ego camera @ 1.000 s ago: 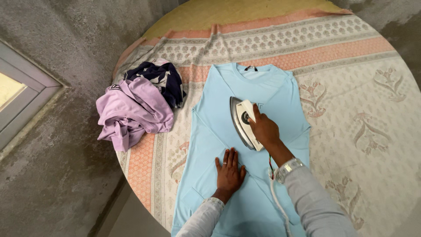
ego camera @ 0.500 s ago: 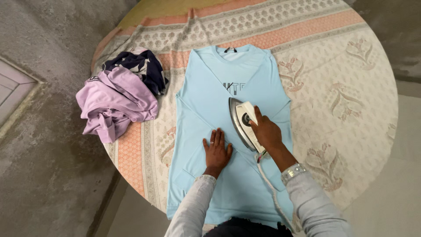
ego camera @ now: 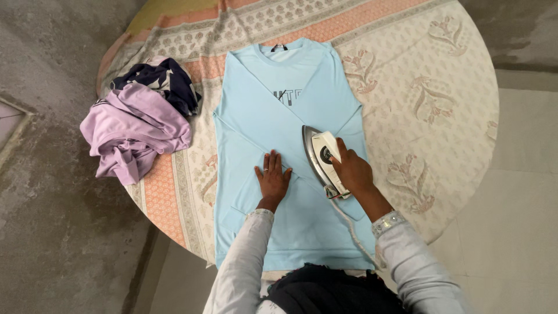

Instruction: The person irons a light blue long-sleeve shirt on a round table, then folds it. Next, they unfold a purple long-sleeve shirt, smooth it out, and iron it. The person uses an electric iron throughout the process.

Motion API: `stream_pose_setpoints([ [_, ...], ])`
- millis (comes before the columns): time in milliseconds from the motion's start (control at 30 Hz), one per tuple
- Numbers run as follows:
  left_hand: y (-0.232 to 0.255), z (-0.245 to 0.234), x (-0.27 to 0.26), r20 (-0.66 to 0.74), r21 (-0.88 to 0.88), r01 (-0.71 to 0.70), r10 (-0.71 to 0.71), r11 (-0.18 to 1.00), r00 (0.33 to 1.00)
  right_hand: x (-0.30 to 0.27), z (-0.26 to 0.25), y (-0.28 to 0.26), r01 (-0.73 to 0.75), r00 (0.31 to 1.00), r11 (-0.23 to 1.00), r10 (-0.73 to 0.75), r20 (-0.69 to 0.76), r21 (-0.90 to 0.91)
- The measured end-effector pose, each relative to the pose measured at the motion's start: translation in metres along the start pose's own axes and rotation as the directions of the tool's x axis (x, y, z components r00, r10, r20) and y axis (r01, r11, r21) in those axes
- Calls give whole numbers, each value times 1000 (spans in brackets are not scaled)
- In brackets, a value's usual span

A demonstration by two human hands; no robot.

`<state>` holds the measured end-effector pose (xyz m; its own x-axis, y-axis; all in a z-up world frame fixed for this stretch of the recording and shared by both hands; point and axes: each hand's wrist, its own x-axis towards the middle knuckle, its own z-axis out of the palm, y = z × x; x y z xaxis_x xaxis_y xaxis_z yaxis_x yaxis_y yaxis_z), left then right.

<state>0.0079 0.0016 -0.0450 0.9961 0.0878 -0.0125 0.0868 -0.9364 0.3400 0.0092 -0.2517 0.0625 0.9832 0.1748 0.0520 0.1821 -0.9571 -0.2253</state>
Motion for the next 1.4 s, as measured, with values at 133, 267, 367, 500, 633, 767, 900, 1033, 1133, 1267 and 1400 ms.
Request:
stream_pose_setpoints([
  [133,8,9,-31,-110,-163,-110,92,981,990,-11,1,1,-24,999,998,26,-31,58],
  [267,35,17,-96,-187,-386,-373,325,844,927,-24,-2,4,-72,997,997,73,-39,17],
  [367,74,17,-124,-10,-658,-243,314,713,949,-29,-3,1,-87,996,996,88,-25,35],
  [500,117,17,-131,489,-790,368,142,490,861,-23,-5,7,-135,991,985,132,32,108],
  [633,118,14,-136,561,-791,443,212,422,800,-39,-8,23,-154,987,979,158,-15,134],
  [767,115,6,-140,722,-670,488,338,559,604,-91,-13,44,-171,982,970,182,-52,172],
  [900,110,-7,-155,785,-613,354,496,706,370,-126,-16,54,-298,952,933,306,-9,200],
  [1033,97,-10,-162,763,-631,251,529,734,373,-132,-14,53,-338,937,934,345,-49,113],
  [1133,72,-10,-155,694,-649,189,472,737,543,-136,-11,51,-328,935,938,340,-100,115],
  [1267,12,-15,-151,535,-721,270,266,638,802,-151,-6,48,-346,929,928,359,-87,141],
  [1400,-47,-28,-148,380,-706,247,60,664,923,-149,-5,50,-371,919,918,385,-87,142],
])
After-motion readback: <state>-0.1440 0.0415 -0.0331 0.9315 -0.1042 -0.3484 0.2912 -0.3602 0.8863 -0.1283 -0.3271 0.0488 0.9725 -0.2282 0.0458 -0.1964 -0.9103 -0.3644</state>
